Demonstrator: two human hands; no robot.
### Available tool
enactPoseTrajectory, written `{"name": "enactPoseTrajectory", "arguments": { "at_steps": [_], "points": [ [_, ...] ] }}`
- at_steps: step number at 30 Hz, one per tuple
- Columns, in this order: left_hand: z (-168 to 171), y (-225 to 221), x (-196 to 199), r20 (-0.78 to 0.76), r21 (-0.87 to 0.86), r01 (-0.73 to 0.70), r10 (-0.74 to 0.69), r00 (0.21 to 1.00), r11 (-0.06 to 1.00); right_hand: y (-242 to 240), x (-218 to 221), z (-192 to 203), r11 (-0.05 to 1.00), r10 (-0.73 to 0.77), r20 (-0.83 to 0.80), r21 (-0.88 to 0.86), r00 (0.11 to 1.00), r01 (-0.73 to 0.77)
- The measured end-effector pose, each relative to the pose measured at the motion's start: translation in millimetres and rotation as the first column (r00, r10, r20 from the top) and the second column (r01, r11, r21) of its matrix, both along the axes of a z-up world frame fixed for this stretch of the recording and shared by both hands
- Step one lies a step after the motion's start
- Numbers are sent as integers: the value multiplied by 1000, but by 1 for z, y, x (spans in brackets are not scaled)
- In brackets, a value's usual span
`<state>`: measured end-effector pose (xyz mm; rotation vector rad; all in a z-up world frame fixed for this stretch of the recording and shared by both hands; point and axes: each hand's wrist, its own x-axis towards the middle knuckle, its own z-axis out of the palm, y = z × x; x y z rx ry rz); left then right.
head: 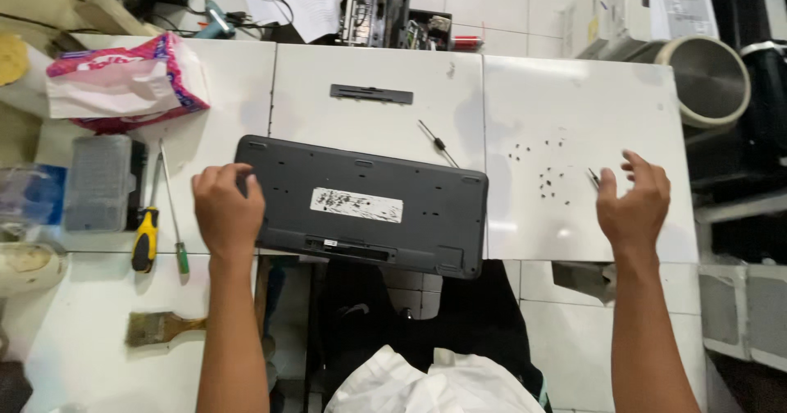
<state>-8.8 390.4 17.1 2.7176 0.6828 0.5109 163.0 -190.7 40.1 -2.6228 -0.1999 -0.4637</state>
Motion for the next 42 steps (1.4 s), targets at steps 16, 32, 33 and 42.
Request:
{"name": "enactPoseTrajectory", "arguments": {
  "at_steps": [16,32,33,42],
  "points": [
    [-62,-134,49,0,63,225,-225,974,972,34,-34,0,988,-42,6,151,999,40],
    [-73,-130,55,63,-16,147,-145,987,989,291,-19,49,765,388,-458,-324,800,-556],
    [-71,-129,55,72,-15,143,-142,987,990,293,-17,54,746,387,-462,-352,798,-566],
    [-53,-131,49,72,-40,157,-154,986,987,328,-3,73,522,496,-537,-443,682,-728]
  ]
}}
